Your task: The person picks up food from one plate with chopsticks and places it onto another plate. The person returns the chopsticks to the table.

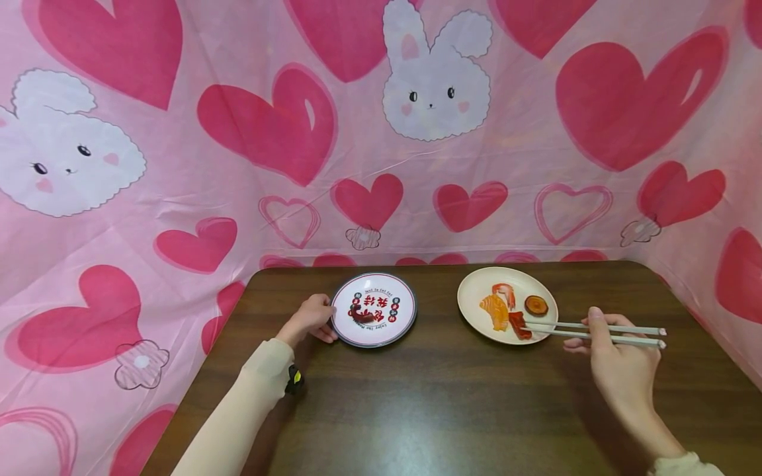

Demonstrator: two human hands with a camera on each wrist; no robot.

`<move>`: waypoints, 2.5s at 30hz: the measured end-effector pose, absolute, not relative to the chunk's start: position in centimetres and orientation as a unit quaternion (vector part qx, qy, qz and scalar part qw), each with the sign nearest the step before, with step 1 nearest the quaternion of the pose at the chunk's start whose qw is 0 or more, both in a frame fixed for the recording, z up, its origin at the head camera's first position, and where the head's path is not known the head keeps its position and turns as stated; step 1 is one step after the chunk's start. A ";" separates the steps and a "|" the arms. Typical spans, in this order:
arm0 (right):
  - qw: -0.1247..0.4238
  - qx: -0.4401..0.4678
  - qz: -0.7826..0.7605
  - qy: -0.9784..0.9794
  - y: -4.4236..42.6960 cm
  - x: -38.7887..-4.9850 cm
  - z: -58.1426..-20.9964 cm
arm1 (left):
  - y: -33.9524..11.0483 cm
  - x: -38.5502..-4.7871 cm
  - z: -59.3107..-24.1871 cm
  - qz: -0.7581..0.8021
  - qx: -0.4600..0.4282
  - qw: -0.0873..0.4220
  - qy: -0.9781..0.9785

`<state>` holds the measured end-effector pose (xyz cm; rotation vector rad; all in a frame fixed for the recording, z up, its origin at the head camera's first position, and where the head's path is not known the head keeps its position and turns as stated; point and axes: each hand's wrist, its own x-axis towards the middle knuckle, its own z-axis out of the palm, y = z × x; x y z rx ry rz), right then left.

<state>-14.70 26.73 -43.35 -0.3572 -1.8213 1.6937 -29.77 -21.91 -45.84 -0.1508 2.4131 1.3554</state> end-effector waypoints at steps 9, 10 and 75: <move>0.305 -0.118 0.687 -0.649 26.9 -14.9 -43.7 | -21.9 -29.6 -45.7 0.480 -0.050 0.183 0.856; 0.302 -0.117 0.691 -0.646 26.9 -14.9 -43.7 | -21.9 -29.6 -45.7 0.480 -0.050 0.183 0.856; 0.326 -0.079 0.698 -0.633 25.7 -14.2 -43.3 | -21.8 -29.5 -45.6 0.480 -0.053 0.178 0.857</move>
